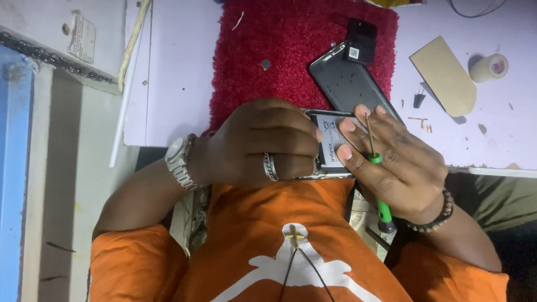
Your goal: Unscrewing and prying apart a smartphone for repair
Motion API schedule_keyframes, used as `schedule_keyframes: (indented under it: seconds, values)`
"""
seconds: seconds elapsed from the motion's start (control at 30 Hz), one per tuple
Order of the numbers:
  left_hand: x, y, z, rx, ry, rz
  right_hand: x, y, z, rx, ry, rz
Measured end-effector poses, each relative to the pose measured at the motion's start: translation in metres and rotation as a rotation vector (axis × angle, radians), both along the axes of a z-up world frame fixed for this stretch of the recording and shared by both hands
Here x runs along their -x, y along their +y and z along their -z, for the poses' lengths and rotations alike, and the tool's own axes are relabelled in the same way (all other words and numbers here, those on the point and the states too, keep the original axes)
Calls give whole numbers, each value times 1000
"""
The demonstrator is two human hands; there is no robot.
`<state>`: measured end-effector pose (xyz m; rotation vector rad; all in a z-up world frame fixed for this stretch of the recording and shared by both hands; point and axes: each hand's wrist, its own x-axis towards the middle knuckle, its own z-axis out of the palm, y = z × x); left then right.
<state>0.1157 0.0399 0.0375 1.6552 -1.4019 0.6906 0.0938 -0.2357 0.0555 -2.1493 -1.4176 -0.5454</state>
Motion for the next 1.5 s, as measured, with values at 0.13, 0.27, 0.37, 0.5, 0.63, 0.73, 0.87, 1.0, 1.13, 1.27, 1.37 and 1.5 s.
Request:
schedule_keyframes:
  seconds: [0.13, 0.27, 0.37, 0.5, 0.63, 0.73, 0.87, 1.0, 1.13, 1.27, 1.37, 1.5]
  values:
    - [7, 1, 2, 49, 54, -53, 2, 8, -1, -1, 84, -14]
    - [26, 13, -6, 67, 546, -82, 12, 33, 6, -283, 438, -72]
    - [32, 27, -29, -105, 920, -116, 41, 27, 30, -143, 542, 53]
    - [31, 45, -6, -169, 1022, -42, 48, 33, 23, 38, 831, 7]
    - [23, 42, 11, -603, 1393, -97, 42, 37, 27, 37, 1239, -67]
    - [18, 46, 23, -569, 1357, -44, 39, 44, 46, -131, 1435, -96]
    - [21, 49, 34, -445, 1217, 85, 46, 40, 71, -252, 1535, -267]
    - [25, 47, 34, -489, 1207, 75, 44, 43, 73, -315, 1648, -357]
    - [29, 43, 31, -461, 1198, 144, 49, 45, 77, -387, 1709, -454]
    - [31, 41, 30, -432, 1167, 163, 46, 48, 75, -387, 1707, -447]
    - [33, 40, 30, -454, 1176, 169, 46, 50, 72, -286, 1583, -364]
    - [34, 39, 29, -469, 1164, 167, 49, 54, 73, -305, 1588, -377]
